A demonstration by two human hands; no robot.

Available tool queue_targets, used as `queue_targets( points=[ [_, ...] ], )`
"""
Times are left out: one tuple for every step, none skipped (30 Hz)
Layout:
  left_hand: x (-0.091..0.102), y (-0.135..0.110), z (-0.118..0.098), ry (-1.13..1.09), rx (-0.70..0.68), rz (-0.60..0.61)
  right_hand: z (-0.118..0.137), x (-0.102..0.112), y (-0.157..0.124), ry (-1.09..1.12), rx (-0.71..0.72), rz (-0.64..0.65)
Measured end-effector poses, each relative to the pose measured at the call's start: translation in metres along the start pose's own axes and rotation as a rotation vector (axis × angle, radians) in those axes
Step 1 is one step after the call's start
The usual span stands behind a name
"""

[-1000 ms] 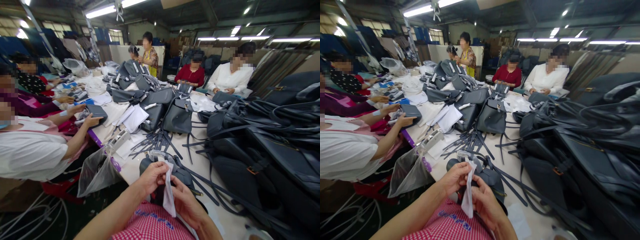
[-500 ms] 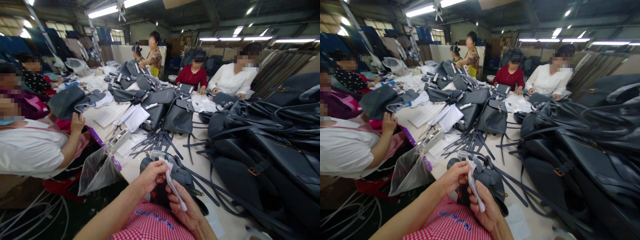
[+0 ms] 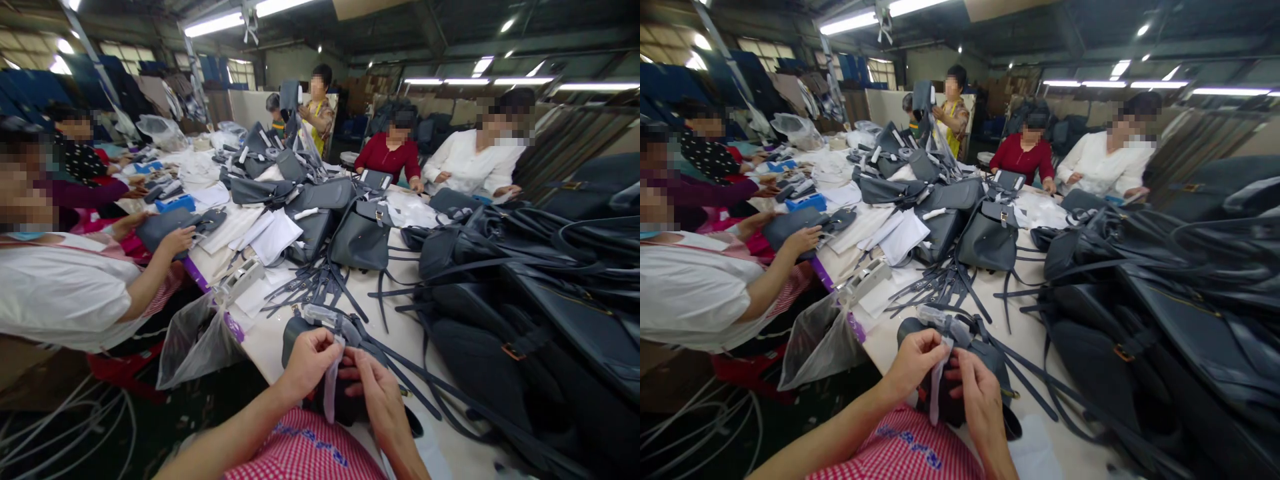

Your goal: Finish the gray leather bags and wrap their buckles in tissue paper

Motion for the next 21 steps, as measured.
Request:
queue_targets(
  points=[
    [-0.001, -0.002, -0.004, 0.045, -0.019, 0.006, 0.004, -0.001, 0.004, 0.01, -0.003, -0.002],
    [-0.001, -0.003, -0.007, 0.09, -0.037, 0.007, 0.009, -0.003, 0.008, 0.009, -0.003, 0.007],
    [0.0, -0.005, -0.011, 0.14, -0.052, 0.003, 0.013, -0.006, 0.011, 0.009, -0.002, 0.015],
    [0.001, -0.008, -0.015, 0.197, -0.069, -0.006, 0.016, -0.009, 0.015, 0.02, -0.005, 0.024],
    [0.003, -0.01, -0.019, 0.258, -0.086, -0.025, 0.017, -0.011, 0.017, 0.042, -0.013, 0.033],
    [0.005, -0.012, -0.023, 0.32, -0.103, -0.052, 0.017, -0.014, 0.019, 0.065, -0.021, 0.044],
    [0.009, -0.015, -0.026, 0.372, -0.117, -0.084, 0.017, -0.016, 0.021, 0.083, -0.023, 0.054],
    [0.011, -0.016, -0.028, 0.399, -0.125, -0.106, 0.017, -0.017, 0.022, 0.093, -0.019, 0.061],
    [0.012, -0.017, -0.027, 0.386, -0.128, -0.11, 0.017, -0.017, 0.023, 0.096, -0.01, 0.065],
    [0.013, -0.017, -0.024, 0.334, -0.121, -0.098, 0.017, -0.017, 0.023, 0.092, 0.002, 0.064],
    [0.012, -0.016, -0.018, 0.245, -0.096, -0.069, 0.017, -0.016, 0.024, 0.087, 0.017, 0.059],
    [0.009, -0.014, -0.009, 0.126, -0.049, -0.031, 0.017, -0.015, 0.024, 0.086, 0.028, 0.056],
    [0.006, -0.013, 0.002, -0.014, 0.015, 0.007, 0.017, -0.016, 0.024, 0.088, 0.033, 0.06],
    [0.002, -0.012, 0.014, -0.158, 0.085, 0.034, 0.016, -0.018, 0.025, 0.092, 0.033, 0.07],
    [-0.003, -0.012, 0.024, -0.289, 0.148, 0.049, 0.015, -0.02, 0.025, 0.102, 0.031, 0.082],
    [-0.007, -0.013, 0.031, -0.393, 0.193, 0.056, 0.014, -0.022, 0.026, 0.117, 0.031, 0.091],
    [-0.009, -0.012, 0.035, -0.468, 0.21, 0.056, 0.013, -0.023, 0.026, 0.136, 0.035, 0.086],
    [-0.01, -0.012, 0.036, -0.511, 0.201, 0.046, 0.013, -0.022, 0.026, 0.154, 0.045, 0.064],
    [-0.01, -0.01, 0.035, -0.522, 0.176, 0.03, 0.013, -0.02, 0.026, 0.165, 0.061, 0.036],
    [-0.008, -0.009, 0.032, -0.507, 0.146, 0.012, 0.014, -0.019, 0.025, 0.158, 0.083, 0.006],
    [-0.006, -0.008, 0.029, -0.475, 0.117, -0.01, 0.016, -0.017, 0.023, 0.132, 0.109, -0.021]
  ],
)
Point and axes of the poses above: each hand's wrist, its own y-axis towards the middle knuckle, its own x-axis out of the back of the hand, z = x × y, the point moved 10 cm from there along y, towards the middle knuckle, and after that the axes turned 10 degrees about z, right-handed, at the moved point
